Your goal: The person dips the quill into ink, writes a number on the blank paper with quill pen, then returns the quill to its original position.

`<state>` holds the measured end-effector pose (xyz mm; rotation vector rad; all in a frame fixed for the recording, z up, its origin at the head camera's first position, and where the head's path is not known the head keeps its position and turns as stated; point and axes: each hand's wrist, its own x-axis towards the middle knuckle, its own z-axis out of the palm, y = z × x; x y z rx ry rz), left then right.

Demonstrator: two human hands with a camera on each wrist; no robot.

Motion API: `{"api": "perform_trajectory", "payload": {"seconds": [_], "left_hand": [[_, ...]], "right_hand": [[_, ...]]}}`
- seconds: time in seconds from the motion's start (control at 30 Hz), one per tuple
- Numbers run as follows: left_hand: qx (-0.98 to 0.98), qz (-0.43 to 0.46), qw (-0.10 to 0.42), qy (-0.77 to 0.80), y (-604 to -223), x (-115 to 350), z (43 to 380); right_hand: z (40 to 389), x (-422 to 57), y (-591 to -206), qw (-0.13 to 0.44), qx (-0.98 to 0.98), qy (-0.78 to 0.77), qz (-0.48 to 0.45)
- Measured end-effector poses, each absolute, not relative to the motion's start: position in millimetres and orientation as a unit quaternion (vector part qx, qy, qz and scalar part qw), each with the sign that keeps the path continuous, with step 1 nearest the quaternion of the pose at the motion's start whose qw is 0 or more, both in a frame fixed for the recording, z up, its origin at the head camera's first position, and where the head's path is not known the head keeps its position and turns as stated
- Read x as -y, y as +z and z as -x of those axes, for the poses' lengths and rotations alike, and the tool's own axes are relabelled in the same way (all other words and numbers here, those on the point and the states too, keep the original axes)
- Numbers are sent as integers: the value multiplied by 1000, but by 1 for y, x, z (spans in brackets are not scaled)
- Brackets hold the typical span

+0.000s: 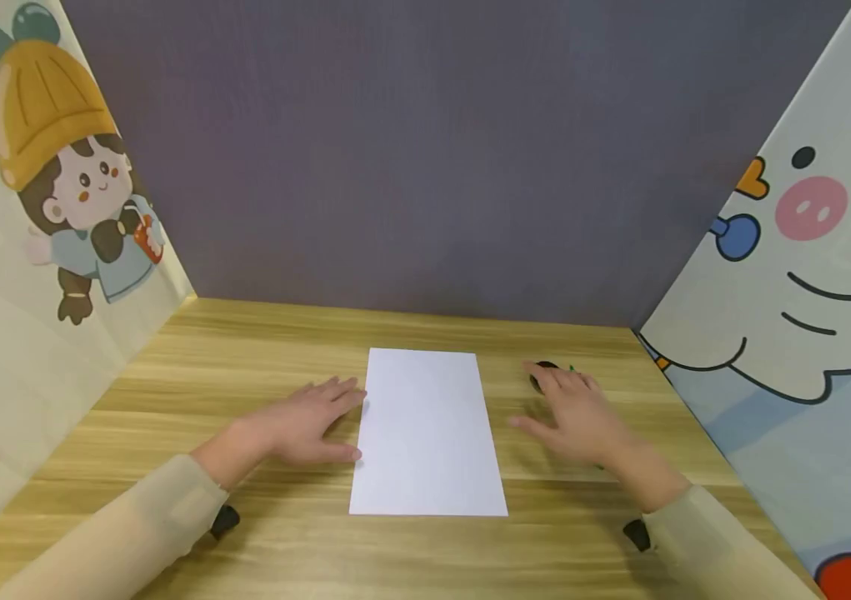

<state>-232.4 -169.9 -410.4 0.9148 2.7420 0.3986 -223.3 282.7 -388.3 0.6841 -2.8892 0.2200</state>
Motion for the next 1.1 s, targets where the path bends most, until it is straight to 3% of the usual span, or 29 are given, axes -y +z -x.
{"api": "perform_trajectory", "payload": {"seconds": [0.7,1.1], "left_hand": [[-932,-301,148,140,-420,164,238],[-932,-300,158,130,-419,161,237]], "right_hand": [[222,-316,-377,62,980,79,-174],[251,-368,-375,21,978,164,-131]]}}
